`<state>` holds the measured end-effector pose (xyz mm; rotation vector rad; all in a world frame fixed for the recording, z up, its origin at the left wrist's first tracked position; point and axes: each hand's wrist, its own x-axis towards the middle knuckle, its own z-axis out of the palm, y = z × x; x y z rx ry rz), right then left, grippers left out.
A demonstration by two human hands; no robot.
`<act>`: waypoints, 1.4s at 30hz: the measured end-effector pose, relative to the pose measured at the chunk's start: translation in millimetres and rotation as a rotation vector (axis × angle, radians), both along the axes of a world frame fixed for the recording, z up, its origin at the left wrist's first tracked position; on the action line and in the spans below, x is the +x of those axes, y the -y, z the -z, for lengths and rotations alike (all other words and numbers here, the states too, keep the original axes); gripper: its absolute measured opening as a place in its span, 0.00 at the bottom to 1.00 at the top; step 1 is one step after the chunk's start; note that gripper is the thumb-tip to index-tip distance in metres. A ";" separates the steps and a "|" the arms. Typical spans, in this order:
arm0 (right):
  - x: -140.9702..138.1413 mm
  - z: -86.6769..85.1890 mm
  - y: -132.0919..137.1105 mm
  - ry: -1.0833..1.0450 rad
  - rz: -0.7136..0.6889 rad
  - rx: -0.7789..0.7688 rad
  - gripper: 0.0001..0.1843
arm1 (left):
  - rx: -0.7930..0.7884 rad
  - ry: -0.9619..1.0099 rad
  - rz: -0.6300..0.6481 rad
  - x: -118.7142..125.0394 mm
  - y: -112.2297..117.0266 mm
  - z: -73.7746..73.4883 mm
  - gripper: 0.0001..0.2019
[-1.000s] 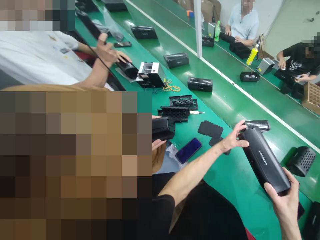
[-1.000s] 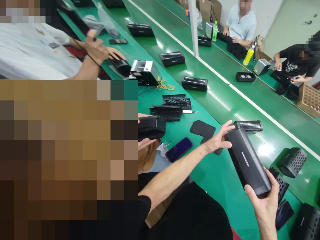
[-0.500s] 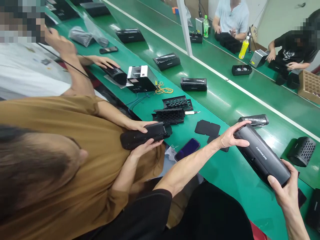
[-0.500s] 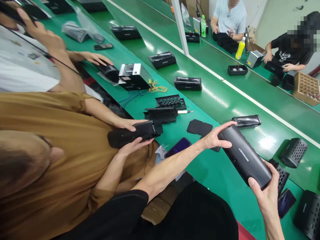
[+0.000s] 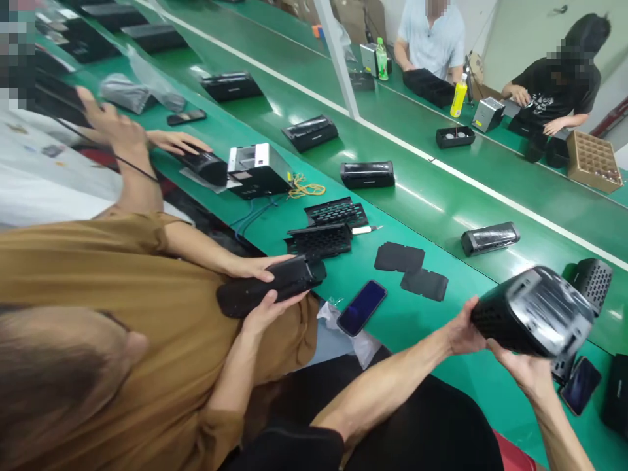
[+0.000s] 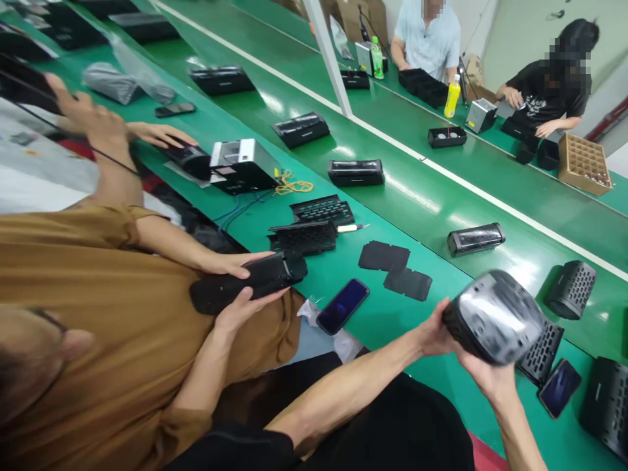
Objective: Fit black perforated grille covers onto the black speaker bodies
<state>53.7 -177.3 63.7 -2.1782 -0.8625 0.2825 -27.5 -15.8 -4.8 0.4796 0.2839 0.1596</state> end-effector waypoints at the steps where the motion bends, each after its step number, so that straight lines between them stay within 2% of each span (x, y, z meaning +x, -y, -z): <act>1: 4.3 -2.8 0.6 0.019 0.000 0.009 0.59 | 0.017 -0.015 0.006 -4.1 -1.9 0.3 0.43; 4: 22.4 -17.9 14.7 0.218 -0.085 -0.100 0.54 | 0.152 -0.034 -0.044 -21.8 -25.5 -5.0 0.54; 6: 32.5 -25.0 24.5 0.400 -0.232 -0.246 0.48 | 0.402 0.001 -0.023 -32.1 -43.4 -12.2 0.62; 7: 35.8 -26.3 27.3 0.463 -0.298 -0.305 0.46 | 0.555 0.016 -0.002 -35.4 -49.3 -15.5 0.63; 9: 39.1 -25.6 29.3 0.502 -0.357 -0.357 0.46 | 0.789 0.013 0.028 -39.0 -53.7 -19.3 0.58; 11: 40.7 -22.8 31.0 0.447 -0.376 -0.349 0.46 | 0.872 -0.028 -0.008 -41.6 -51.2 -18.1 0.52; 13: 42.5 -20.0 37.3 0.337 -0.334 -0.278 0.50 | 0.843 -0.063 -0.032 -46.2 -48.0 -13.9 0.50; 16: 42.4 -14.9 53.1 0.039 -0.162 -0.144 0.60 | 0.740 -0.078 -0.033 -55.7 -49.8 -10.5 0.49; 19: 32.5 -9.5 62.7 -0.269 -0.049 -0.048 0.57 | 0.690 -0.070 -0.021 -61.1 -56.8 -14.7 0.47; 23: 12.9 -6.4 59.2 -0.265 0.047 0.029 0.50 | 0.679 -0.063 0.004 -59.0 -62.9 -19.9 0.45; 27: 6.6 0.6 57.2 -0.304 0.108 0.030 0.47 | 0.669 -0.109 -0.002 -55.5 -61.2 -10.3 0.45; 31: 7.4 7.6 65.0 -0.405 0.109 0.035 0.47 | 0.655 -0.135 0.011 -48.9 -51.0 -0.4 0.46; 34: 4.9 4.4 70.1 -0.433 0.095 0.053 0.47 | 0.675 -0.111 0.063 -53.5 -48.8 -6.0 0.48; 36: 2.9 3.0 70.0 -0.401 0.114 0.060 0.47 | 0.720 -0.223 0.079 -77.0 -61.1 -14.5 0.48; 37: 2.5 4.2 68.8 -0.390 0.126 0.064 0.47 | 0.753 -0.320 0.073 -97.1 -73.0 -18.8 0.47; 38: 2.6 6.9 67.1 -0.394 0.142 0.070 0.47 | 0.789 -0.482 0.032 -122.1 -88.3 -22.4 0.44; 40: 4.1 15.9 63.3 -0.455 0.178 0.069 0.49 | 0.804 -0.657 -0.067 -178.8 -124.7 -25.6 0.34; 42: 6.0 25.9 60.6 -0.559 0.221 0.053 0.51 | 0.822 -0.858 -0.208 -227.0 -156.9 -23.1 0.34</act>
